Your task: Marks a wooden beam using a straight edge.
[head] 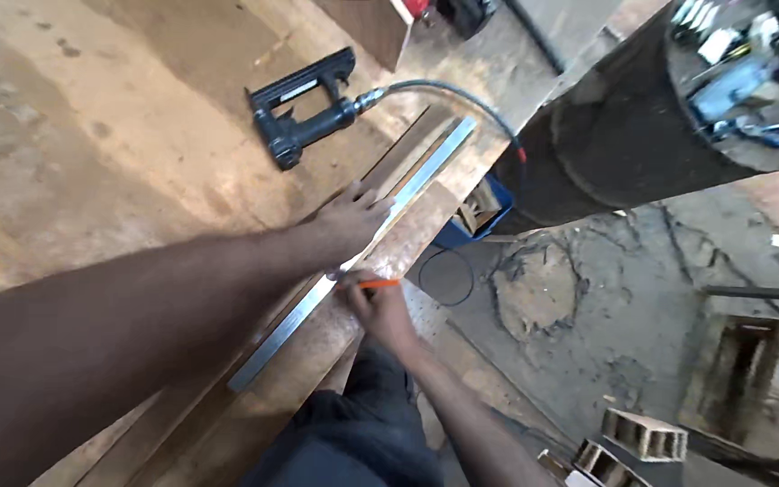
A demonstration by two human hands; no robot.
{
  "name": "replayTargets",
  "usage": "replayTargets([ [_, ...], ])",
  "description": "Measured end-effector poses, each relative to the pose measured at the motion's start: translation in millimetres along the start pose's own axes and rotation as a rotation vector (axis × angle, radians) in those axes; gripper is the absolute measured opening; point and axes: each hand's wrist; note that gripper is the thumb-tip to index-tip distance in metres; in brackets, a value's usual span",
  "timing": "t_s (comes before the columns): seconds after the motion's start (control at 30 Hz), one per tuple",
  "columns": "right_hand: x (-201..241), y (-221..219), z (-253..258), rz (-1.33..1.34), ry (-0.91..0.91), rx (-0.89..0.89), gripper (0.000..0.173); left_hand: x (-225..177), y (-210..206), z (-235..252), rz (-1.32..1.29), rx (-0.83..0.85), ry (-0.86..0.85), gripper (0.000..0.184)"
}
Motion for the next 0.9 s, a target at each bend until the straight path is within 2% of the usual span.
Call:
replayTargets([
  [0.1,-49,71,57,-0.123,-0.02,-0.143,0.024,0,-5,3,-0.011,-0.01,0.024,0.116],
  [0.2,-97,143,119,-0.204,-0.143,-0.18,0.027,-4,1,1,0.017,0.032,0.058,0.108],
  [0.27,-130,183,159,-0.257,-0.172,-0.203,0.028,-6,1,0,0.014,0.046,0.073,0.087],
  [0.3,-143,200,177,-0.291,-0.182,-0.209,0.029,-6,1,0,0.01,0.045,0.079,0.08],
  [0.4,-169,237,218,-0.481,-0.214,-0.246,0.032,-9,12,-7,-0.032,0.107,0.107,0.089],
  [0.47,-177,247,229,-0.531,-0.202,-0.294,0.03,-8,12,-6,-0.039,0.117,0.112,0.087],
  [0.57,-165,240,221,-0.533,-0.029,-0.28,0.032,-4,6,-3,-0.054,0.067,0.093,0.087],
  [0.63,-146,228,206,-0.546,0.103,-0.082,0.034,-2,-1,0,-0.073,0.002,0.078,0.093],
  [0.73,-127,175,163,-0.611,0.177,0.111,0.034,4,-14,-15,-0.096,-0.052,0.088,0.127],
  [0.8,-117,137,130,-0.681,0.162,0.084,0.034,10,-26,-36,-0.077,-0.036,0.121,0.141],
  [0.9,-94,80,77,-0.701,0.126,0.035,0.035,10,-53,-104,-0.183,-0.043,0.201,0.134],
])
Point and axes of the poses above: each hand's wrist, its own z-axis towards the middle knuckle, its own y-axis out of the back of the hand, x = y × z, and after that the axes turned 13 degrees about y, right-handed
